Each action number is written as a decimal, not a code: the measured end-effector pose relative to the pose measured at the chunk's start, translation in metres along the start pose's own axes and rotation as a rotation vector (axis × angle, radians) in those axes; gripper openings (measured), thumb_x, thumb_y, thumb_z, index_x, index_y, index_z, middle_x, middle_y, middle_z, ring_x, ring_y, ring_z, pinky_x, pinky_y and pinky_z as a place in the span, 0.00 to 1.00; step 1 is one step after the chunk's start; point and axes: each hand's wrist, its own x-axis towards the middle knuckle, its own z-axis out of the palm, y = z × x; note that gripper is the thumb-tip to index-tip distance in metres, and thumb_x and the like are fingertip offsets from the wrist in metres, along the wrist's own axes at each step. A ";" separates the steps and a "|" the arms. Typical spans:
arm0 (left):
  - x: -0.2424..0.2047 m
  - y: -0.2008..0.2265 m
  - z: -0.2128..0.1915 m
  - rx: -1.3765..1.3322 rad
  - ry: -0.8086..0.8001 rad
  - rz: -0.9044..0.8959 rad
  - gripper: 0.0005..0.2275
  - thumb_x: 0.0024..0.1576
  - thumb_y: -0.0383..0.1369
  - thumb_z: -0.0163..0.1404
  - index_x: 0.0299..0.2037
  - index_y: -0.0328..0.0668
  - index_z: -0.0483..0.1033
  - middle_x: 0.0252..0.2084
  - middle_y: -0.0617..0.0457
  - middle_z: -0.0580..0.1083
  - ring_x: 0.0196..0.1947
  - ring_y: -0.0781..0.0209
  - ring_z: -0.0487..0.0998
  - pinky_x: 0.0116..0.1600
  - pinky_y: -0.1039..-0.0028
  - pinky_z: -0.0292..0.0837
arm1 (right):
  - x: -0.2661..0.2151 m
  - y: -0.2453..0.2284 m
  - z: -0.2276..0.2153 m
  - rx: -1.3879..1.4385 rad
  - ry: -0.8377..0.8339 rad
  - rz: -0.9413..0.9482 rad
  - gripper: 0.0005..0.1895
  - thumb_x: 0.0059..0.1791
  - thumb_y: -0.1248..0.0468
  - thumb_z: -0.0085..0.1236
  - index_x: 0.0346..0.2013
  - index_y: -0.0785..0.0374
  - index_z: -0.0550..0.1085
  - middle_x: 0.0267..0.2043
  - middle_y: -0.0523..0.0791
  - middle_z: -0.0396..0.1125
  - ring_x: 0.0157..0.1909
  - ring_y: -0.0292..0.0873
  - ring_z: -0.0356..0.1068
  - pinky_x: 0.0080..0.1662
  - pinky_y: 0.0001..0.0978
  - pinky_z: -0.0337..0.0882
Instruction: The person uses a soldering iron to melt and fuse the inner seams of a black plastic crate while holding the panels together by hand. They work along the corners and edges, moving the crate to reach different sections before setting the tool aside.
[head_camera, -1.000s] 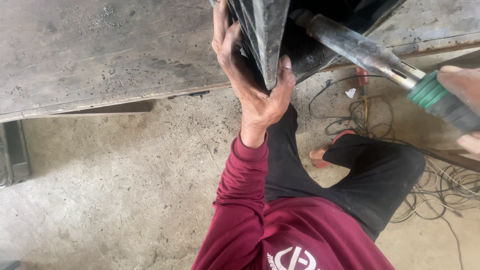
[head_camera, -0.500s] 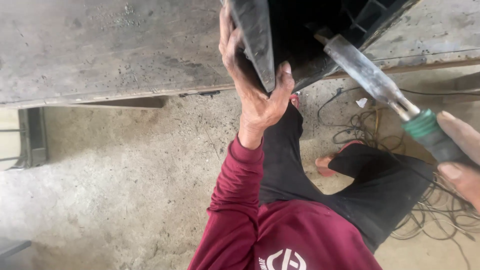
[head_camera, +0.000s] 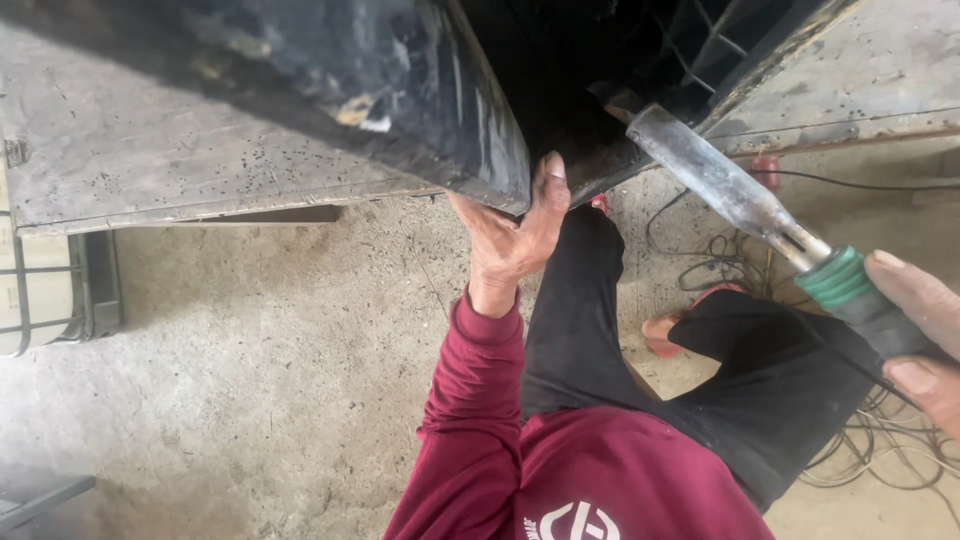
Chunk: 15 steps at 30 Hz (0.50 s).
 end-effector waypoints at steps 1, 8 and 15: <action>-0.001 0.000 -0.001 0.001 0.001 0.003 0.22 0.64 0.21 0.61 0.65 0.53 0.71 0.73 0.20 0.41 0.73 0.18 0.50 0.73 0.35 0.64 | 0.001 -0.014 0.003 0.002 0.001 -0.003 0.46 0.48 0.58 0.49 0.79 0.69 0.53 0.69 0.55 0.61 0.66 0.47 0.65 0.66 0.35 0.62; 0.009 0.008 -0.001 -0.111 -0.021 -0.315 0.25 0.54 0.30 0.66 0.60 0.52 0.69 0.63 0.47 0.63 0.60 0.30 0.70 0.60 0.41 0.72 | 0.019 -0.042 -0.012 -0.171 -0.049 -0.020 0.43 0.43 0.70 0.50 0.76 0.59 0.60 0.53 0.51 0.73 0.51 0.46 0.74 0.55 0.34 0.71; 0.018 0.005 -0.012 0.064 0.005 0.075 0.14 0.56 0.20 0.65 0.50 0.41 0.78 0.56 0.23 0.67 0.55 0.30 0.74 0.62 0.45 0.71 | 0.024 -0.074 -0.016 -0.572 0.019 -0.104 0.37 0.42 0.61 0.59 0.67 0.47 0.65 0.30 0.40 0.72 0.30 0.38 0.68 0.35 0.31 0.76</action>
